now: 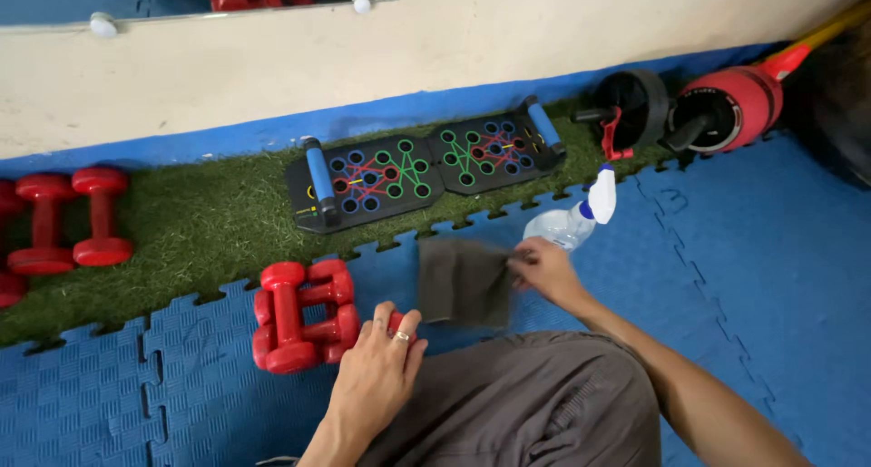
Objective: The person sits on a blue gym mat and cleans red dumbbells one by one. They spray a cleaning solution onto a cloth, wipe each dumbbell thoroughly, and place the cleaned items back on the mat. The process is repeated for several dumbbells.
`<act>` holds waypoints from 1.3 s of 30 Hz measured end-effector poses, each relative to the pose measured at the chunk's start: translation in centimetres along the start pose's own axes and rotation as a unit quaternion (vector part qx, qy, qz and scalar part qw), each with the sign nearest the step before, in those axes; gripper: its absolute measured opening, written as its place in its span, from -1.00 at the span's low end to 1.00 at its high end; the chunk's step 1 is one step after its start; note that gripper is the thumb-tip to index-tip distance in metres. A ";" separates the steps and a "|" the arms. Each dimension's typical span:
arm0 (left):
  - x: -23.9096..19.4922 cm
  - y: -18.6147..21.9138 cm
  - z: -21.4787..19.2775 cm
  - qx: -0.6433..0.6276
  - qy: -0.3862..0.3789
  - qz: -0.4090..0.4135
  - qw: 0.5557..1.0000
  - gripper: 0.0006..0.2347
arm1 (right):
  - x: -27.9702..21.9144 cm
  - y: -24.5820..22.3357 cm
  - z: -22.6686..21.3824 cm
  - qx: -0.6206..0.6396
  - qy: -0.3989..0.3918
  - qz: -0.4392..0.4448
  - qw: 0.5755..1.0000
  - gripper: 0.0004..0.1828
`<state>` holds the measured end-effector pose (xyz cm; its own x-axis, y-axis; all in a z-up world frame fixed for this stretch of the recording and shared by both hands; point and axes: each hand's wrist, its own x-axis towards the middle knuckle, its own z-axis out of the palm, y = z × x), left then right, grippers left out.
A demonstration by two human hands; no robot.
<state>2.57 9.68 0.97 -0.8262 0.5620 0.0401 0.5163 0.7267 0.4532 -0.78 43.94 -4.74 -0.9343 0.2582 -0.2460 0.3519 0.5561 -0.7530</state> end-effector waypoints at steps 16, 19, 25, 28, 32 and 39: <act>0.0 0.0 0.6 -0.010 -0.002 0.015 1.000 -0.75 | 0.5 -4.5 -7.8 0.104 0.194 -0.152 0.964 -0.09; -0.1 -0.1 0.6 -0.016 0.015 0.008 1.000 -0.77 | 3.0 -4.7 -7.1 0.183 0.180 -0.111 0.960 -0.65; 0.1 -0.1 -0.2 -0.031 0.019 0.011 0.999 -0.80 | 1.9 -5.0 -6.4 0.011 -0.149 0.010 0.989 -0.73; 0.1 -0.2 0.2 -0.032 0.027 0.022 0.999 -0.78 | -2.4 -4.2 -3.0 -0.092 -0.188 0.168 0.963 -0.34; -0.4 -0.9 0.4 -0.026 0.054 0.024 0.998 -0.78 | -1.5 5.1 -0.4 -0.016 -0.153 0.052 0.987 -0.45; -0.6 -0.6 0.6 -0.028 0.043 0.029 0.998 -0.80 | -4.3 2.6 -0.9 0.011 -0.083 0.104 0.991 -0.60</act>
<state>2.92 9.20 0.14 -0.8133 0.5640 0.1432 0.5519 0.6696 0.4970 4.21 44.96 -5.08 -0.8391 0.2314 -0.4923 0.5381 0.4861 -0.6886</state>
